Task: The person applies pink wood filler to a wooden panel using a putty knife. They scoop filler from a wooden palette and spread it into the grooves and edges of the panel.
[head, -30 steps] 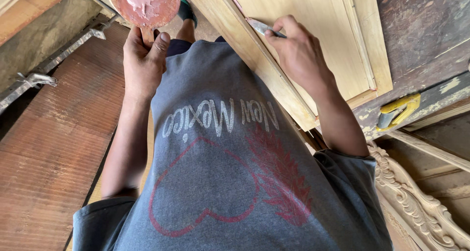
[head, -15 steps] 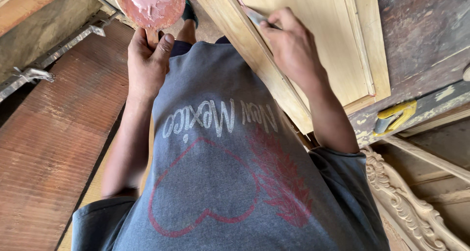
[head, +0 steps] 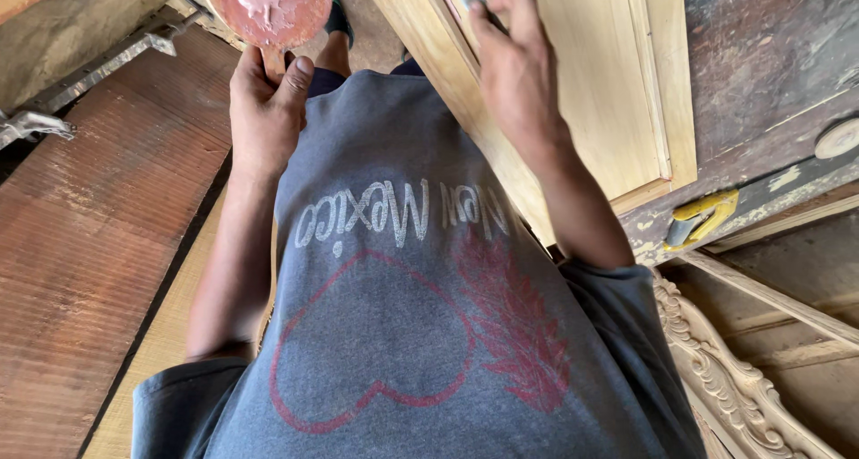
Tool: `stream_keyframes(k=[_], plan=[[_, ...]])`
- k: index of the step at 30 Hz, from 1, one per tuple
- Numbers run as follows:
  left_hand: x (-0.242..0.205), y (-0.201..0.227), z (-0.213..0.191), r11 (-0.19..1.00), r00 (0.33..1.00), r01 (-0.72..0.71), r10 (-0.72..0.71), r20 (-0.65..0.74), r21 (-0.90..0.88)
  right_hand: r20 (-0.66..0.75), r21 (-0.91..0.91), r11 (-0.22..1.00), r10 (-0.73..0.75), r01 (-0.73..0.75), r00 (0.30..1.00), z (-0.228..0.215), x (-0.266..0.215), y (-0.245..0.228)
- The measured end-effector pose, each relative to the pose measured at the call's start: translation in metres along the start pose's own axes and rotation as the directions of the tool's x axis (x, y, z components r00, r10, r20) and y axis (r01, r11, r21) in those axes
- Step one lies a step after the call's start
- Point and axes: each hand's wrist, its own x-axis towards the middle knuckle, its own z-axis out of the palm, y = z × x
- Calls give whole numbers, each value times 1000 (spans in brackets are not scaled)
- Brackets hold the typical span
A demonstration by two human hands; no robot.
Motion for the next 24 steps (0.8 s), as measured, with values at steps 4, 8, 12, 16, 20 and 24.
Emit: stream_keyframes(k=[4,8,12,16,20,24], plan=[[0,-3,-2,1000,1000,-1,1,23,-1,-13,67,997,50,-49,999,24,-2,-7],[0,-4,-5,1000,1000,7,-7,-14,12,-1,114,991,75,-74,997,22,-10,-12],[2,-5,-1,1000,1000,-10,9,10,30,-31,64,997,37,-35,999,18,-9,-15],[2,-2,-3,998,999,-52,52,8,35,17,82,995,59,-60,998,13,5,-17],[-1,-8,-3,999,999,-47,47,-26,18,-20,144,986,87,-83,996,18,8,-18],[-3,-8,-7,1000,999,-24,24,-22,-1,-68,149,989,-7,17,998,29,25,-19]])
